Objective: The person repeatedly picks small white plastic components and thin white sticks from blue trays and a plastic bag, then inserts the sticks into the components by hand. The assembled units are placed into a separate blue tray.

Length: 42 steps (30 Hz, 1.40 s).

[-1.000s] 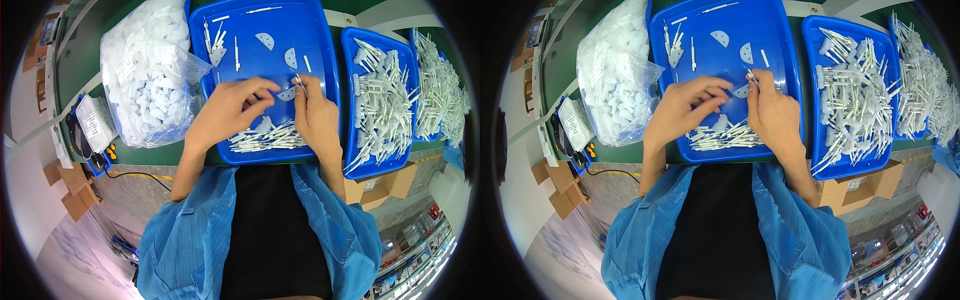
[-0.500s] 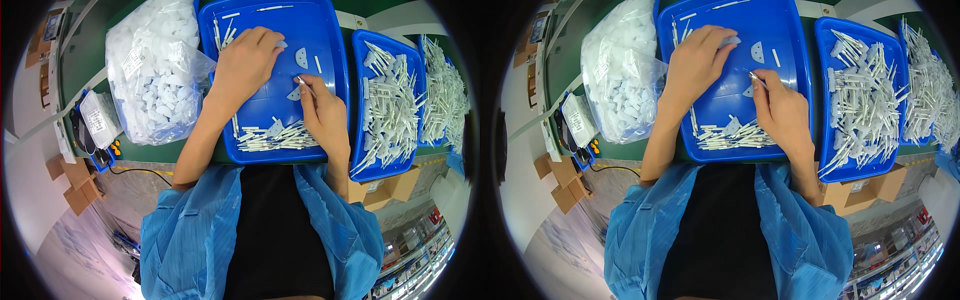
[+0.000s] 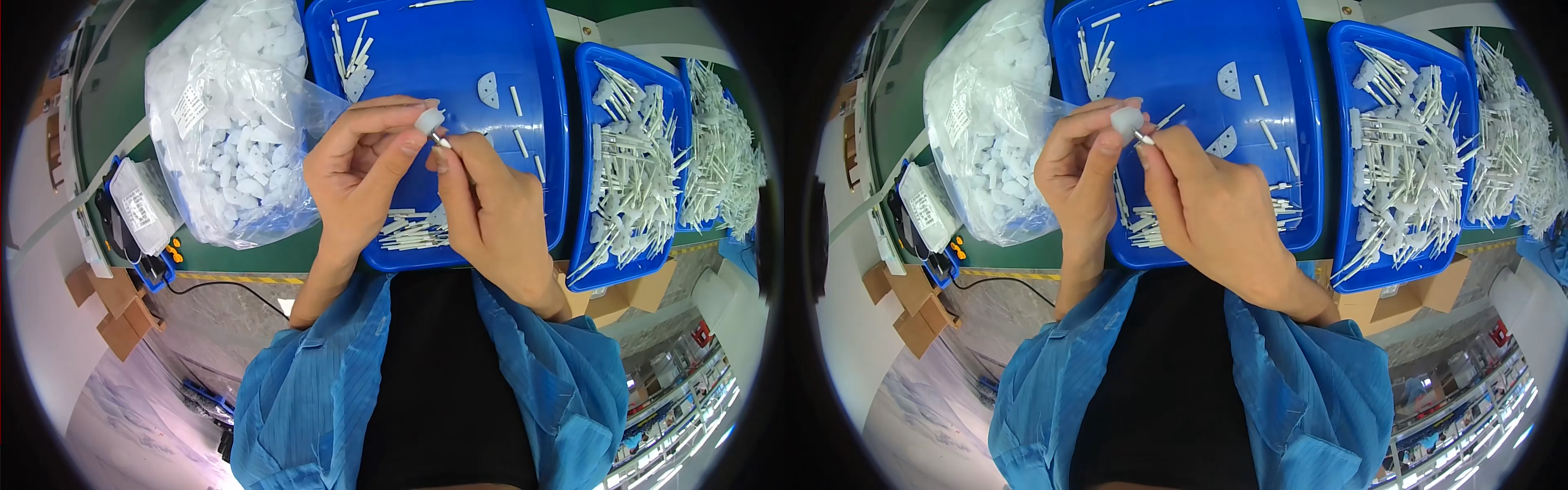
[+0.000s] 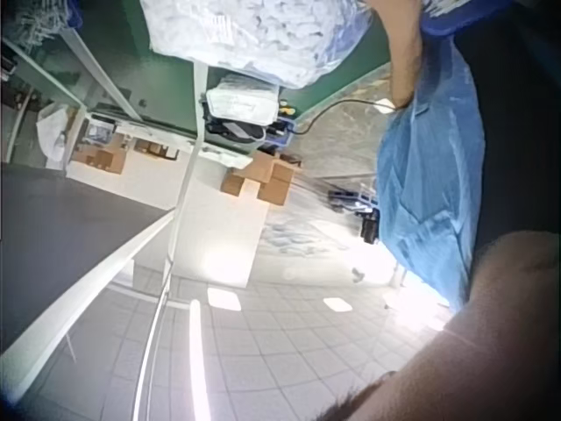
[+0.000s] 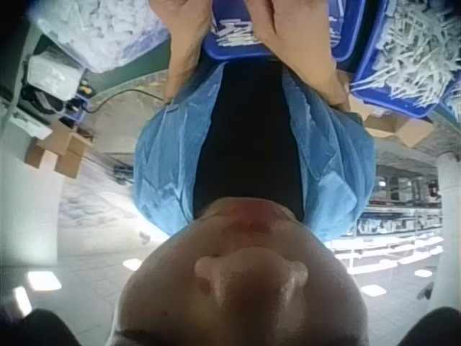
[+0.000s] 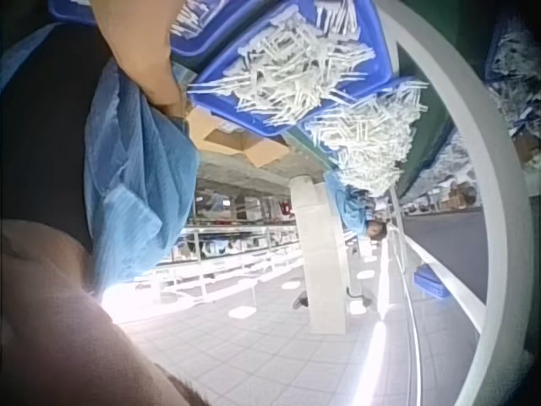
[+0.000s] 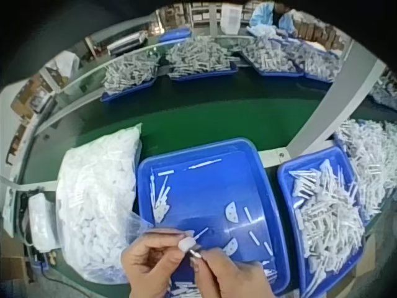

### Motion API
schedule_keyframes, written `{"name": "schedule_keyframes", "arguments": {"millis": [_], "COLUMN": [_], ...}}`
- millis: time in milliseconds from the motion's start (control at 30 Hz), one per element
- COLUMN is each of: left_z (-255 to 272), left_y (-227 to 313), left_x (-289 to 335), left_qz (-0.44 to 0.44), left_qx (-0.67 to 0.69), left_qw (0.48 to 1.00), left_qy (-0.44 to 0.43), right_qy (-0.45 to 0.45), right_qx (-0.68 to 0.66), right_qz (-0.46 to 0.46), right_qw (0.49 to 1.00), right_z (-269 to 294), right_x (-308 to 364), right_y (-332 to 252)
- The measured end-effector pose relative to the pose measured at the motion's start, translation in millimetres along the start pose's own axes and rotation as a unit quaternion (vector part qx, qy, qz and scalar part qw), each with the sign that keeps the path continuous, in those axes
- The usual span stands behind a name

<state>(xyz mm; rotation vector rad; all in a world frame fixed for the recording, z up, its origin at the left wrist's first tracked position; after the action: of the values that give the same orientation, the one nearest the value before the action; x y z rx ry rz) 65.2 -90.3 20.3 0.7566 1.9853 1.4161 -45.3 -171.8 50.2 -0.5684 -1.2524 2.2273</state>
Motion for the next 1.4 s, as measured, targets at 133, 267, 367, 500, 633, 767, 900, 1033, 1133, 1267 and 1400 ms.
{"name": "schedule_keyframes", "arguments": {"millis": [133,267,367,500,633,767,900,1033,1133,1267,1400], "left_z": [6.5,11.2,10.1,5.8,7.4,17.1,12.7,3.8,0.1,-1.8,-3.2], "left_y": [-3.7,-5.7,-2.1,4.8,4.9,3.7,24.6,48.8,53.3,47.3,37.0], "left_x": [0.1,1.4,2.7,4.6,4.5,6.9,13.4,16.7,17.0,19.0,17.1], "left_qz": [-0.027,-0.033,-0.047,-0.074,-0.05,-0.073,-0.109,-0.178,-0.194,-0.177,-0.185], "left_qx": [0.074,0.037,-0.03,-0.061,0.089,0.092,0.013,-0.079,-0.103,-0.052,-0.046], "left_qw": [0.996,0.998,0.998,0.993,0.994,0.992,0.991,0.977,0.97,0.975,0.975], "left_qy": [-0.037,-0.033,-0.035,-0.07,-0.044,-0.043,-0.072,-0.093,-0.101,-0.121,-0.115], "right_qy": [-0.033,-0.073,-0.15,-0.182,-0.089,-0.12,-0.227,-0.114,-0.019,-0.035,-0.05], "right_qx": [-0.007,-0.053,-0.069,-0.08,-0.069,-0.11,-0.284,-0.136,0.022,0.02,-0.065], "right_qz": [-0.016,-0.049,-0.125,-0.179,-0.048,-0.057,-0.091,0.054,0.146,0.171,0.16], "right_qw": [0.999,0.995,0.978,0.963,0.993,0.985,0.927,0.983,0.989,0.985,0.984], "right_z": [-6.3,-11.8,-15.4,-12.2,-6.4,-17.1,-31.9,-12.0,-2.4,0.0,-5.9], "right_x": [1.7,1.1,0.3,1.0,-4.6,-0.6,11.8,10.6,18.0,15.8,14.5], "right_y": [-3.1,1.4,6.9,11.3,-2.7,-2.4,3.3,-27.5,-45.8,-55.0,-29.9]}}
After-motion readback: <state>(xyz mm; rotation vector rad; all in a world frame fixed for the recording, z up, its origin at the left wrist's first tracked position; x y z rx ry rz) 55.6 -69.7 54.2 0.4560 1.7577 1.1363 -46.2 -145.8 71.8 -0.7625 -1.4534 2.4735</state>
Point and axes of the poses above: each hand's wrist, its own x-axis away from the middle knuckle, its own z-axis out of the back of the hand, y = z × x, the point moved 10 cm from there along -x, towards the middle knuckle, and after that the axes turned 3 degrees about x, right-handed, at the moved point
